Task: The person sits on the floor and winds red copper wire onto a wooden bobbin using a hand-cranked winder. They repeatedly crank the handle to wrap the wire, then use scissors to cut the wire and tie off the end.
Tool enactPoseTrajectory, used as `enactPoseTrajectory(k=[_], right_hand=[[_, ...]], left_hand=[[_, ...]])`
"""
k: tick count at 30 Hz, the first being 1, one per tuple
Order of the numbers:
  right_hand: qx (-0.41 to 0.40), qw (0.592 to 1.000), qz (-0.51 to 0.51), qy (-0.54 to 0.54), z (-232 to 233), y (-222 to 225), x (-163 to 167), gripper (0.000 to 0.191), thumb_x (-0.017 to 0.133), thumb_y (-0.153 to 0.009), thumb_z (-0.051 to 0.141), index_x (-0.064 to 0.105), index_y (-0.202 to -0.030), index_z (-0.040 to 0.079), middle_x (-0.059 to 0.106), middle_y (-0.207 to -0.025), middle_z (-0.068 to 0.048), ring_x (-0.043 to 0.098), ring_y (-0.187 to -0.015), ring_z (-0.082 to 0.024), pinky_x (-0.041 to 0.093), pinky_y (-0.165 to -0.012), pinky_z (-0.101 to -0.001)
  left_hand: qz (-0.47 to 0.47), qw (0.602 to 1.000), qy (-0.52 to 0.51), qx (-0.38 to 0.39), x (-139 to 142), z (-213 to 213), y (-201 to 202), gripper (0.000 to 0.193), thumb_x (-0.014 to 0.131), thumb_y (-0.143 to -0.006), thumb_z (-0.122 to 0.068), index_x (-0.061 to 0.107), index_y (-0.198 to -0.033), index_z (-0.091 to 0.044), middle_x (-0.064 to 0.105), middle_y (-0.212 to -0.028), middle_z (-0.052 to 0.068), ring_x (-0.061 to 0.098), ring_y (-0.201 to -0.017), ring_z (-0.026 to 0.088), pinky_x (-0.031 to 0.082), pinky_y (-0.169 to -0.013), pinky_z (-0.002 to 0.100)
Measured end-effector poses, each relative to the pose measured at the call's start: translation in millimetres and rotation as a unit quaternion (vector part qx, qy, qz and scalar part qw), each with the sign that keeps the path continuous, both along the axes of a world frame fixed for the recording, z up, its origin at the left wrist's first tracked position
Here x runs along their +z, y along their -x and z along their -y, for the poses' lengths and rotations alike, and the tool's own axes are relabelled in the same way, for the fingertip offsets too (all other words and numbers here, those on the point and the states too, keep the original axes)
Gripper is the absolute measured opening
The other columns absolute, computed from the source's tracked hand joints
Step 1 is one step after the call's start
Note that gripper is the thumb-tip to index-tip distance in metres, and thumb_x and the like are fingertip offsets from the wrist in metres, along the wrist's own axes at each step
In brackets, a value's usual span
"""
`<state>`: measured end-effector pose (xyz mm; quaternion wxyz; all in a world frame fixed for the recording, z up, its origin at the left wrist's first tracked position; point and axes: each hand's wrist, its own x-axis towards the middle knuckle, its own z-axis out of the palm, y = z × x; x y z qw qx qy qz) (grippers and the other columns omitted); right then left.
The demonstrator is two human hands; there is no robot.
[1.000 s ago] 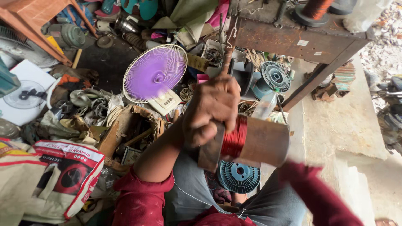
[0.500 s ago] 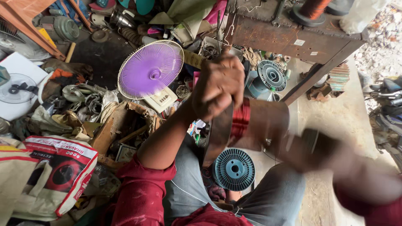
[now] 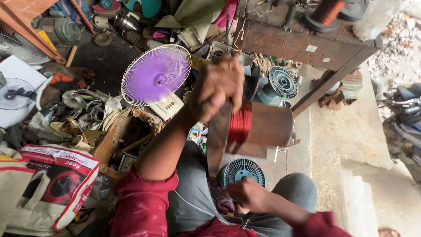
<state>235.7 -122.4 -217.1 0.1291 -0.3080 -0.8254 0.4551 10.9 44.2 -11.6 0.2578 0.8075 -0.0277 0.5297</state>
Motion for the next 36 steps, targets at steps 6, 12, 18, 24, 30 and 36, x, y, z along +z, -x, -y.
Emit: enactPoseTrajectory(k=[6,12,18,24,30,36], right_hand=[[0.096,0.950,-0.059,-0.290,26.9,-36.0,148.7,0.007,0.065,-0.102,0.007,0.066,-0.105,0.001,0.067,-0.087,-0.009,0.066,-0.068,-0.025,0.053,-0.060,-0.0370],[-0.119,0.684,0.281,-0.663,-102.4,-82.3,209.1,0.014,0.062,-0.100,0.018,0.076,-0.100,0.015,0.060,-0.076,-0.002,0.063,-0.059,-0.022,0.045,-0.048,-0.0367],[-0.230,0.835,0.327,-0.378,-187.1,-78.9,50.3,0.011,0.061,-0.099,0.011,0.072,-0.098,0.009,0.062,-0.078,-0.008,0.067,-0.064,-0.026,0.048,-0.054,-0.0390],[-0.029,0.994,0.066,-0.079,-39.3,0.2,-45.9,0.008,0.060,-0.098,0.004,0.067,-0.097,0.002,0.064,-0.080,-0.013,0.071,-0.069,-0.030,0.051,-0.059,-0.0414],[0.097,0.983,-0.099,-0.119,17.9,-20.4,118.3,0.006,0.063,-0.103,0.005,0.061,-0.097,0.002,0.064,-0.082,-0.012,0.067,-0.069,-0.031,0.050,-0.060,-0.0430],[-0.063,0.869,0.109,-0.479,-54.2,-36.7,202.4,0.018,0.065,-0.099,0.023,0.074,-0.104,0.008,0.066,-0.077,-0.009,0.063,-0.059,-0.024,0.049,-0.051,-0.0401]], left_hand=[[-0.023,0.999,-0.014,0.026,-2.6,-16.6,-5.8,0.075,0.028,-0.104,-0.064,0.060,-0.062,-0.011,0.058,-0.068,0.003,0.054,-0.077,0.023,0.043,-0.089,0.033],[-0.041,0.999,-0.024,-0.024,-4.6,10.4,-11.5,0.074,0.031,-0.104,-0.066,0.061,-0.058,-0.015,0.060,-0.066,0.000,0.056,-0.078,0.025,0.046,-0.088,0.036],[-0.038,0.998,-0.004,-0.057,-9.7,49.2,-1.3,0.074,0.026,-0.105,-0.071,0.059,-0.068,-0.016,0.060,-0.077,-0.002,0.059,-0.082,0.019,0.044,-0.095,0.034],[-0.030,0.999,-0.028,-0.009,-7.7,-14.6,5.1,0.079,0.025,-0.105,-0.069,0.059,-0.061,-0.013,0.059,-0.067,0.001,0.057,-0.073,0.022,0.046,-0.095,0.037],[-0.032,0.999,0.010,0.005,-4.1,-32.0,4.0,0.082,0.024,-0.106,-0.069,0.059,-0.062,-0.009,0.060,-0.068,0.002,0.056,-0.075,0.021,0.044,-0.091,0.033],[-0.043,0.999,-0.013,0.019,-3.1,3.5,-7.8,0.079,0.026,-0.104,-0.069,0.057,-0.057,-0.014,0.057,-0.067,0.001,0.058,-0.084,0.024,0.042,-0.094,0.040]])
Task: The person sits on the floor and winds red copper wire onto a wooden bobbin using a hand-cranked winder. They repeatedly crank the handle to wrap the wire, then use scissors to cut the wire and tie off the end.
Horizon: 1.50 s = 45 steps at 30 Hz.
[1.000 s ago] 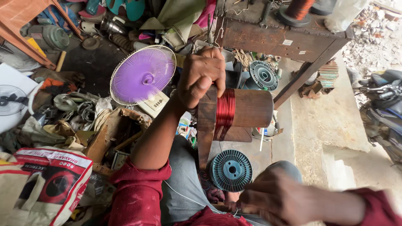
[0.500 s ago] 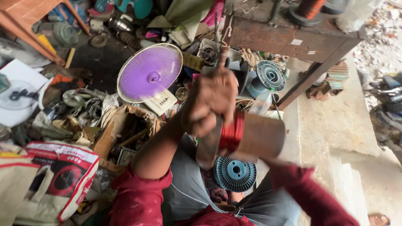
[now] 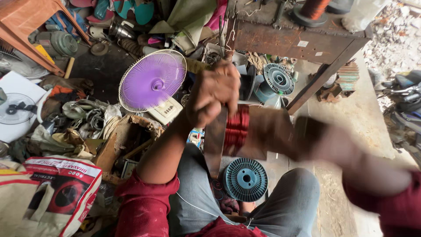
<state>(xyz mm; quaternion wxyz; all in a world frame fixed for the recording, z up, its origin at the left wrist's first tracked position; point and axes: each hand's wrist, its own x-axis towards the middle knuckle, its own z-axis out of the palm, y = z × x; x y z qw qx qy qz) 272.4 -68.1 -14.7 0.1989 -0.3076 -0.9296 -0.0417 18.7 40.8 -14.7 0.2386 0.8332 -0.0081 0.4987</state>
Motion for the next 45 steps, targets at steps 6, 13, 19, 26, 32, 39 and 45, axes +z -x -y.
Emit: enactPoseTrajectory(k=[6,13,19,26,32,39,45], right_hand=[[-0.202,0.975,0.087,-0.017,-123.6,-38.3,-79.6,0.019,0.064,-0.092,0.017,0.075,-0.102,0.006,0.068,-0.079,-0.012,0.066,-0.064,-0.028,0.051,-0.056,-0.0407],[0.004,0.928,-0.067,0.366,8.8,34.5,-234.4,0.022,0.063,-0.082,0.005,0.071,-0.101,-0.001,0.070,-0.086,-0.018,0.070,-0.074,-0.035,0.055,-0.065,-0.0414],[0.179,0.856,-0.147,0.461,82.3,23.4,-87.0,0.012,0.062,-0.092,-0.002,0.068,-0.102,-0.001,0.072,-0.092,-0.015,0.074,-0.085,-0.031,0.058,-0.074,-0.0383],[0.029,0.962,0.123,-0.243,10.2,-9.5,-6.0,0.040,0.078,-0.074,0.015,0.074,-0.113,0.004,0.071,-0.092,-0.009,0.072,-0.079,-0.024,0.058,-0.065,-0.0363],[-0.089,0.983,0.026,-0.161,-96.2,-51.7,-69.6,0.037,0.071,-0.085,0.009,0.075,-0.120,0.018,0.076,-0.110,-0.006,0.073,-0.083,-0.024,0.056,-0.061,-0.0368],[-0.040,0.962,-0.028,0.267,-21.3,19.0,-239.5,0.018,0.067,-0.092,0.005,0.071,-0.109,0.007,0.073,-0.098,-0.011,0.071,-0.077,-0.028,0.054,-0.061,-0.0393],[0.157,0.885,-0.139,0.416,66.9,29.5,-139.3,0.006,0.063,-0.099,0.002,0.067,-0.100,-0.002,0.071,-0.088,-0.016,0.070,-0.072,-0.031,0.053,-0.060,-0.0415]], left_hand=[[-0.021,0.997,-0.003,-0.080,-2.1,47.6,11.0,0.070,0.026,-0.104,-0.067,0.056,-0.067,-0.016,0.060,-0.077,-0.003,0.058,-0.085,0.020,0.043,-0.091,0.034],[-0.003,0.999,-0.028,-0.042,2.5,9.7,12.9,0.075,0.024,-0.106,-0.065,0.059,-0.060,-0.016,0.060,-0.068,-0.001,0.058,-0.081,0.024,0.045,-0.094,0.040],[0.024,1.000,-0.001,-0.017,-4.0,-29.2,-0.6,0.079,0.026,-0.106,-0.067,0.060,-0.060,-0.012,0.058,-0.066,0.002,0.056,-0.077,0.022,0.042,-0.092,0.033],[0.022,0.997,0.001,-0.072,-4.3,-6.6,-12.5,0.076,0.029,-0.105,-0.066,0.059,-0.056,-0.016,0.057,-0.059,-0.003,0.053,-0.067,0.021,0.042,-0.094,0.038],[0.001,0.995,-0.011,-0.101,-4.5,49.3,2.8,0.072,0.028,-0.106,-0.068,0.059,-0.069,-0.015,0.061,-0.076,-0.001,0.057,-0.085,0.020,0.041,-0.093,0.033],[0.019,0.998,0.022,-0.063,6.5,10.6,6.0,0.080,0.026,-0.105,-0.070,0.058,-0.060,-0.012,0.059,-0.064,0.001,0.056,-0.082,0.024,0.036,-0.098,0.040],[0.011,1.000,0.018,-0.012,2.2,-42.9,3.5,0.086,0.021,-0.105,-0.072,0.059,-0.059,-0.009,0.059,-0.064,0.003,0.056,-0.068,0.019,0.043,-0.096,0.035]])
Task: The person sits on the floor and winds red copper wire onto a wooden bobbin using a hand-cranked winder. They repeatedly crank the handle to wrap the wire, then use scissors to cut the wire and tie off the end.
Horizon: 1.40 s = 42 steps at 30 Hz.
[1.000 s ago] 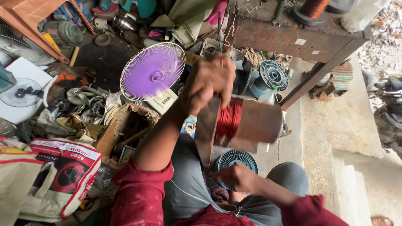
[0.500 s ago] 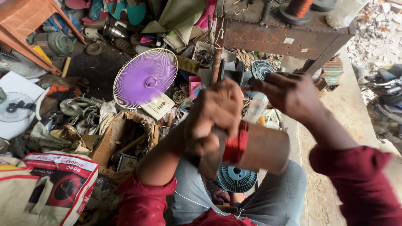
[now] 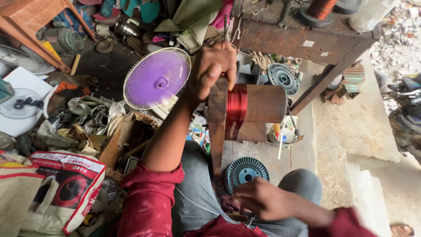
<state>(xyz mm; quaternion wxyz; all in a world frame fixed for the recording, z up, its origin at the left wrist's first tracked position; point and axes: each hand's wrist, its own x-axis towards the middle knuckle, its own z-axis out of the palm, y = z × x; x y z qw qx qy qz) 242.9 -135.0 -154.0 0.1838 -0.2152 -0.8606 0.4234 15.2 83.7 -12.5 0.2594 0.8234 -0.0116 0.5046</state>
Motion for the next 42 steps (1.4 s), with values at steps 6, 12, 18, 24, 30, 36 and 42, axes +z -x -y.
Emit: enactPoseTrajectory(k=[6,12,18,24,30,36,42], right_hand=[[-0.061,0.939,0.036,-0.336,-21.4,-13.9,118.6,0.019,0.060,-0.099,0.011,0.070,-0.113,0.002,0.073,-0.095,-0.008,0.072,-0.075,-0.021,0.059,-0.065,-0.0342],[-0.117,0.682,0.248,-0.678,-136.3,-54.4,143.9,0.024,0.073,-0.098,0.010,0.074,-0.121,0.016,0.065,-0.084,-0.001,0.064,-0.069,-0.014,0.051,-0.055,-0.0321],[-0.322,0.805,0.384,-0.317,-191.1,-56.1,-6.8,0.025,0.066,-0.099,0.014,0.070,-0.124,0.015,0.071,-0.085,-0.010,0.062,-0.056,-0.025,0.051,-0.046,-0.0376],[-0.112,0.977,0.115,-0.139,-70.8,11.0,-89.5,0.015,0.066,-0.091,0.007,0.066,-0.105,0.004,0.068,-0.086,-0.014,0.066,-0.070,-0.033,0.053,-0.057,-0.0409],[0.006,1.000,-0.007,-0.002,-4.0,-1.1,20.6,0.005,0.062,-0.099,0.001,0.065,-0.096,-0.001,0.067,-0.078,-0.014,0.071,-0.065,-0.029,0.051,-0.055,-0.0430],[0.019,0.926,0.122,-0.357,-43.4,-9.7,113.4,0.042,0.067,-0.080,0.025,0.062,-0.112,-0.002,0.068,-0.097,-0.011,0.072,-0.078,-0.024,0.057,-0.066,-0.0356],[-0.208,0.727,0.310,-0.576,-151.0,-67.8,140.6,0.044,0.065,-0.091,0.009,0.077,-0.129,0.029,0.074,-0.096,-0.002,0.067,-0.063,-0.020,0.052,-0.050,-0.0357]], left_hand=[[0.006,0.999,-0.030,-0.032,-1.7,15.6,-8.1,0.085,0.021,-0.105,-0.073,0.059,-0.059,-0.013,0.059,-0.066,0.001,0.056,-0.079,0.023,0.041,-0.099,0.038],[-0.021,0.997,-0.012,-0.075,-4.4,65.6,-4.2,0.082,0.022,-0.102,-0.076,0.058,-0.061,-0.015,0.058,-0.069,-0.003,0.056,-0.082,0.021,0.043,-0.091,0.036],[-0.020,0.998,0.000,-0.067,-1.7,70.0,5.0,0.083,0.021,-0.100,-0.079,0.057,-0.062,-0.015,0.058,-0.069,-0.003,0.055,-0.079,0.019,0.043,-0.090,0.033],[-0.004,0.998,-0.009,-0.061,1.2,27.4,12.0,0.084,0.022,-0.103,-0.074,0.059,-0.060,-0.012,0.059,-0.067,0.002,0.055,-0.081,0.024,0.039,-0.098,0.040],[0.012,0.999,0.002,-0.040,-2.2,3.6,5.9,0.084,0.021,-0.104,-0.071,0.058,-0.061,-0.010,0.060,-0.068,0.003,0.055,-0.075,0.021,0.043,-0.092,0.036],[0.012,0.999,-0.026,-0.018,-4.9,28.9,-1.7,0.084,0.019,-0.104,-0.073,0.058,-0.061,-0.012,0.056,-0.069,0.002,0.055,-0.077,0.021,0.042,-0.090,0.035],[-0.011,0.997,0.010,-0.079,-9.7,62.4,0.9,0.084,0.023,-0.100,-0.078,0.058,-0.059,-0.014,0.058,-0.066,-0.002,0.052,-0.079,0.021,0.043,-0.089,0.036]])
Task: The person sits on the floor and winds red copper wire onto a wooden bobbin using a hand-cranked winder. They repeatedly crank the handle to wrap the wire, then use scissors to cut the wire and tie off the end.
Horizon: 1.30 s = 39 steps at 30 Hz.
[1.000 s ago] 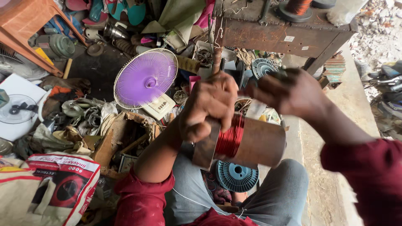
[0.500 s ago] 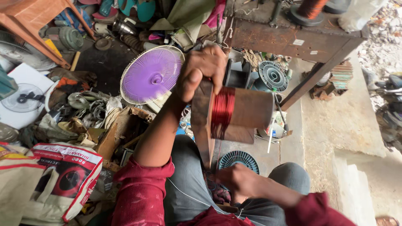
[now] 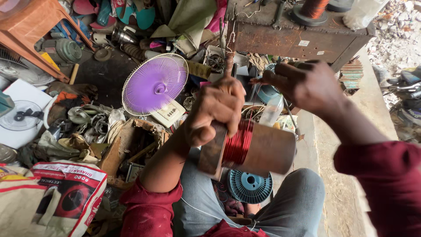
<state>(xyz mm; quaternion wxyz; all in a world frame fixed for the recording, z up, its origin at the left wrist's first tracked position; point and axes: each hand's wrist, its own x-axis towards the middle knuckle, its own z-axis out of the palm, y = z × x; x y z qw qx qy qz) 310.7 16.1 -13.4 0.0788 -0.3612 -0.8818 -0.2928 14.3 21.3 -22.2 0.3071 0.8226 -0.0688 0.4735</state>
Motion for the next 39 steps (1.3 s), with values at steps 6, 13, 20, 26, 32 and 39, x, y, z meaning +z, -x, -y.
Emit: enactPoseTrajectory(k=[6,13,20,26,32,39], right_hand=[[-0.022,0.977,-0.100,0.189,-24.5,5.3,-152.4,0.040,0.068,-0.089,0.015,0.072,-0.128,0.025,0.072,-0.102,-0.004,0.069,-0.073,-0.021,0.054,-0.056,-0.0357],[-0.135,0.827,-0.423,0.344,-41.2,1.0,-263.7,0.050,0.080,-0.077,0.018,0.065,-0.124,0.010,0.073,-0.109,-0.011,0.072,-0.091,-0.023,0.056,-0.078,-0.0372],[-0.185,0.781,-0.501,0.323,-5.0,11.1,-265.8,0.046,0.082,-0.073,0.019,0.070,-0.114,0.003,0.077,-0.102,-0.016,0.077,-0.094,-0.025,0.060,-0.085,-0.0372],[-0.062,0.847,-0.501,0.166,15.9,58.0,-226.7,0.057,0.082,-0.062,0.013,0.067,-0.114,-0.006,0.071,-0.091,-0.027,0.072,-0.084,-0.041,0.057,-0.074,-0.0444],[-0.071,0.802,-0.558,0.200,45.7,114.7,-201.4,0.032,0.073,-0.077,0.011,0.067,-0.108,0.005,0.068,-0.083,-0.024,0.069,-0.077,-0.043,0.055,-0.063,-0.0455],[-0.078,0.808,-0.565,0.145,61.2,157.5,-198.9,0.010,0.070,-0.098,0.019,0.066,-0.100,0.010,0.069,-0.079,-0.020,0.067,-0.069,-0.041,0.051,-0.056,-0.0474]], left_hand=[[0.020,0.995,0.039,-0.088,-10.1,-23.4,1.2,0.073,0.040,-0.098,-0.077,0.061,-0.061,-0.017,0.059,-0.071,-0.005,0.055,-0.084,0.015,0.037,-0.098,0.036],[-0.103,0.979,0.043,-0.172,23.7,-84.2,4.0,0.046,0.071,-0.092,-0.055,0.063,-0.071,-0.015,0.059,-0.115,0.005,0.043,-0.132,0.026,0.032,-0.122,0.046],[-0.251,0.953,0.080,0.152,46.0,-76.4,31.2,0.057,0.076,-0.091,-0.039,0.056,-0.136,-0.011,0.060,-0.131,0.006,0.058,-0.129,0.024,0.051,-0.104,0.042],[-0.135,0.916,0.091,0.368,18.4,-33.4,45.4,0.040,0.081,-0.093,-0.041,0.071,-0.116,-0.009,0.075,-0.098,0.007,0.072,-0.090,0.021,0.056,-0.079,0.033],[0.005,0.833,0.025,0.552,-7.0,0.8,47.1,0.044,0.077,-0.102,-0.045,0.075,-0.118,-0.004,0.077,-0.101,0.011,0.076,-0.090,0.022,0.059,-0.080,0.034],[0.003,0.884,0.009,0.468,-25.4,-36.8,90.4,0.057,0.081,-0.094,-0.051,0.075,-0.115,0.002,0.075,-0.095,0.009,0.072,-0.082,0.018,0.056,-0.075,0.029]])
